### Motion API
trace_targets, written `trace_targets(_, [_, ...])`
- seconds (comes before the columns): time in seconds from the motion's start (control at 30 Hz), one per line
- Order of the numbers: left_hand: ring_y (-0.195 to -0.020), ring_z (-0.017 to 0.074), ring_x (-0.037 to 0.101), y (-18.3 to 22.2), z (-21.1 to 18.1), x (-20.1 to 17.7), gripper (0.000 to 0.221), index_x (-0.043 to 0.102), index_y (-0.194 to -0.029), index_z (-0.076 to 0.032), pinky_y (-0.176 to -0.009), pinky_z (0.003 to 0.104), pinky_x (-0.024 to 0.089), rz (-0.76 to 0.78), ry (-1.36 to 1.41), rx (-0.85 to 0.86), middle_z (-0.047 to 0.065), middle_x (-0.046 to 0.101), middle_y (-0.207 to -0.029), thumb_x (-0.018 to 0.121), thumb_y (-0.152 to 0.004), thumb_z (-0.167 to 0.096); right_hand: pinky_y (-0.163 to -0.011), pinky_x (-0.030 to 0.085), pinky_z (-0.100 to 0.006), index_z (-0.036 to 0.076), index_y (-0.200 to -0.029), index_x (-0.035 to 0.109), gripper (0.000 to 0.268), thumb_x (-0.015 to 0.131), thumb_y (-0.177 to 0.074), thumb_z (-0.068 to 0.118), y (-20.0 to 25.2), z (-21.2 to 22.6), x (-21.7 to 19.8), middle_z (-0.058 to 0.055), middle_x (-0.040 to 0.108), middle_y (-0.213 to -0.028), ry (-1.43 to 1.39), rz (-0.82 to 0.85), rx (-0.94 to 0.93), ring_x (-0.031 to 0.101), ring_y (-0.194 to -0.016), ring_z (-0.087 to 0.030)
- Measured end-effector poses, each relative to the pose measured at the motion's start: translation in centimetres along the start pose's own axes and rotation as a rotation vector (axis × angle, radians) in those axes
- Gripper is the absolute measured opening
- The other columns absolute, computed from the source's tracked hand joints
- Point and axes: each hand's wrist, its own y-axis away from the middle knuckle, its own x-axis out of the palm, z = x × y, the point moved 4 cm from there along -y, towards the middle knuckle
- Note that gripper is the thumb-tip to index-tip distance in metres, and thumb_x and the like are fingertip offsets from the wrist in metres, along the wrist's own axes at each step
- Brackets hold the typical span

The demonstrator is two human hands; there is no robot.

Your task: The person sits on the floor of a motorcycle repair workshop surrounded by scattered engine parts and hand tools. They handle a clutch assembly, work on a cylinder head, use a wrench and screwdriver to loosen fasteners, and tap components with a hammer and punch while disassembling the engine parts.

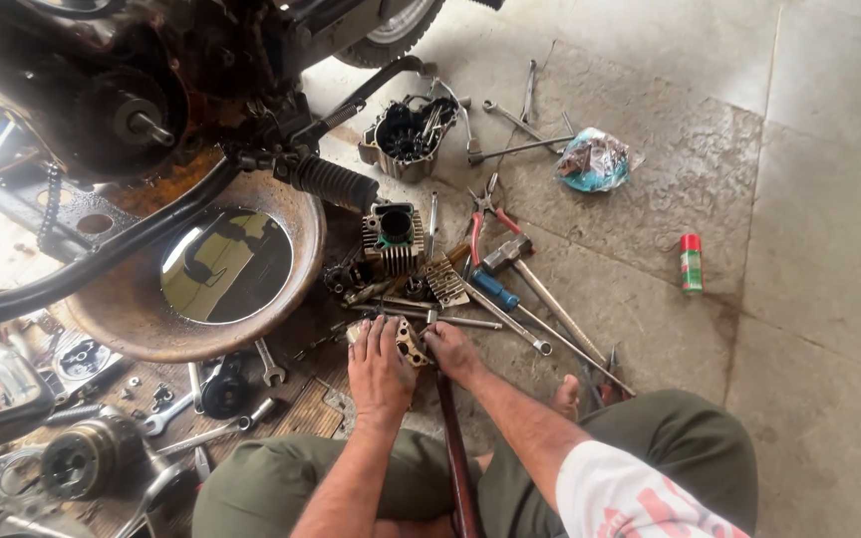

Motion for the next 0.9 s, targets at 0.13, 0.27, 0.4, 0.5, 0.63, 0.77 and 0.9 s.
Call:
trace_targets(0.13, [-0.135, 0.0352, 0.051, -0.7, -0.4, -2.4, 0.055, 0.054, -0.139, -0.004, -0.112, 0.054, 0.038, -0.035, 0.076, 0.001, 0.015, 0.058, -0.141, 0.065, -0.089, -0.022, -0.078, 0.052, -0.042, 0.003, -0.100, 0.070, 0.034, 0.052, -0.099, 0.031, 0.3, 1.8, 0.1, -0.016, 0.071, -0.088, 0.233, -0.105, -0.157, 0.068, -0.084, -0.029])
trace_targets(0.27, [-0.137, 0.0335, 0.054, -0.8, 3.9, -1.3, 0.041, 0.058, -0.140, -0.005, -0.118, 0.047, 0.040, -0.270, 0.185, -0.189, 0.015, 0.062, -0.142, 0.061, -0.105, -0.025, -0.077, 0.052, -0.043, 0.002, -0.088, 0.067, 0.041, 0.048, -0.103, 0.035, -0.3, 2.7, 0.1, -0.018, 0.069, -0.083, 0.370, -0.079, -0.096, 0.065, -0.079, -0.031])
trace_targets(0.4, [-0.118, 0.0287, 0.063, -1.3, 5.7, 1.8, 0.037, 0.061, -0.131, -0.005, -0.102, 0.039, 0.048, -0.065, 0.547, -0.537, 0.014, 0.065, -0.128, 0.061, -0.100, -0.025, -0.069, 0.052, -0.044, 0.003, -0.082, 0.069, 0.042, 0.054, -0.099, 0.039, -0.1, 3.9, 0.4, -0.018, 0.069, -0.074, 0.333, -0.087, -0.064, 0.066, -0.070, -0.030])
trace_targets(0.5, [-0.105, 0.0273, 0.063, -1.6, 6.0, 2.6, 0.030, 0.064, -0.123, -0.005, -0.093, 0.039, 0.049, -0.038, 0.564, -0.722, 0.013, 0.066, -0.120, 0.062, -0.096, -0.019, -0.059, 0.051, -0.046, 0.003, -0.075, 0.069, 0.051, 0.053, -0.101, 0.043, 0.2, 4.1, 0.4, -0.017, 0.067, -0.066, 0.370, -0.089, -0.020, 0.063, -0.062, -0.030])
trace_targets(0.63, [-0.098, 0.0259, 0.063, -1.8, 5.4, 2.2, 0.025, 0.066, -0.118, -0.006, -0.090, 0.038, 0.051, -0.102, 0.613, -0.744, 0.012, 0.065, -0.112, 0.063, -0.095, -0.016, -0.057, 0.051, -0.045, 0.004, -0.079, 0.070, 0.045, 0.056, -0.099, 0.043, 0.4, 4.2, 0.2, -0.016, 0.066, -0.064, 0.402, -0.155, -0.107, 0.064, -0.058, -0.030])
trace_targets(0.77, [-0.103, 0.0271, 0.064, -2.0, 5.4, 2.2, 0.021, 0.067, -0.115, -0.005, -0.094, 0.038, 0.050, -0.092, 0.598, -0.662, 0.014, 0.063, -0.114, 0.060, -0.097, -0.012, -0.058, 0.050, -0.047, 0.004, -0.076, 0.069, 0.046, 0.057, -0.099, 0.042, 0.4, 4.3, 0.2, -0.017, 0.065, -0.064, 0.417, -0.162, -0.146, 0.064, -0.058, -0.033])
trace_targets(0.9, [-0.108, 0.0293, 0.064, -1.9, 5.6, 2.3, 0.020, 0.068, -0.114, -0.006, -0.096, 0.039, 0.049, -0.084, 0.535, -0.625, 0.015, 0.064, -0.116, 0.059, -0.097, -0.011, -0.060, 0.050, -0.049, 0.003, -0.072, 0.066, 0.050, 0.055, -0.101, 0.041, 0.3, 3.7, 0.5, -0.020, 0.064, -0.063, 0.389, -0.147, -0.055, 0.064, -0.060, -0.038])
